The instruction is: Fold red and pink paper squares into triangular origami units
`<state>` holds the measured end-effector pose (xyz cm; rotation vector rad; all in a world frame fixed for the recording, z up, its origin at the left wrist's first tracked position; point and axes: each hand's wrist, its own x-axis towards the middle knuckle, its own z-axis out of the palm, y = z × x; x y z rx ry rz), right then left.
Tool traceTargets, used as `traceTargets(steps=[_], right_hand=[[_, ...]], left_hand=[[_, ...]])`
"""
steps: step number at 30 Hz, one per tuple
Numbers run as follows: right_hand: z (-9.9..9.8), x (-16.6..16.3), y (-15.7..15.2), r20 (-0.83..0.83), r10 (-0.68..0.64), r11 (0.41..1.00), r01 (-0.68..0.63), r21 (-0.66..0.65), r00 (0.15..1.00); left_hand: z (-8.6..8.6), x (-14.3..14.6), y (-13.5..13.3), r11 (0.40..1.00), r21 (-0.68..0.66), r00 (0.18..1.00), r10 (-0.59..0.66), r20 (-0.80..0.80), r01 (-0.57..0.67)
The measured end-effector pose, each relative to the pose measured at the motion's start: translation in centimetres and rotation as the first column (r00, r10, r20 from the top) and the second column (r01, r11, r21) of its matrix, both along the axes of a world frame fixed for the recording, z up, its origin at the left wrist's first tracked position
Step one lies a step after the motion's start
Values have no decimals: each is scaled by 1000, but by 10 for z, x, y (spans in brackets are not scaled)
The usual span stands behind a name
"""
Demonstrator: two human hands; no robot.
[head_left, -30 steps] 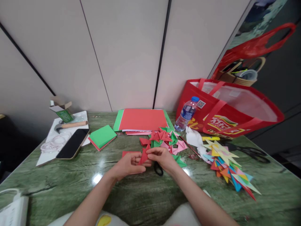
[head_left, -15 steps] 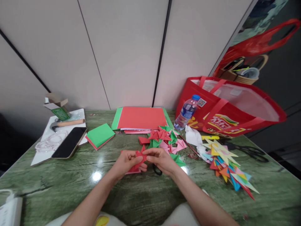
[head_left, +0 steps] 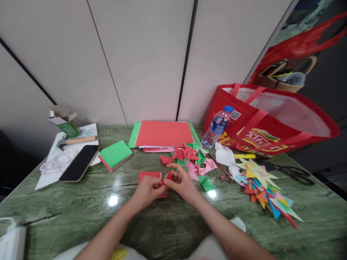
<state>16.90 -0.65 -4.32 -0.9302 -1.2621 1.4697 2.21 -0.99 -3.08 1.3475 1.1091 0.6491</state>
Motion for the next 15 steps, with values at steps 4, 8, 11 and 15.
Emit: traceTargets(steps=[4,8,11,15], right_hand=[[5,0,-1,30,0,1000,0,3,1000],[5,0,-2,48,-21,999,23,-35,999],[5,0,-2,65,-31,999,32,-13,997],[3,0,0,64,-38,999,36,27,997]], left_hand=[[1,0,-1,1000,-16,999,-25,-20,24],[7,2,-3,999,4,996,-53,-73,53],[8,4,-3,998,-23,998,-55,-36,54],[7,0,1,989,144,992,-3,-127,22]])
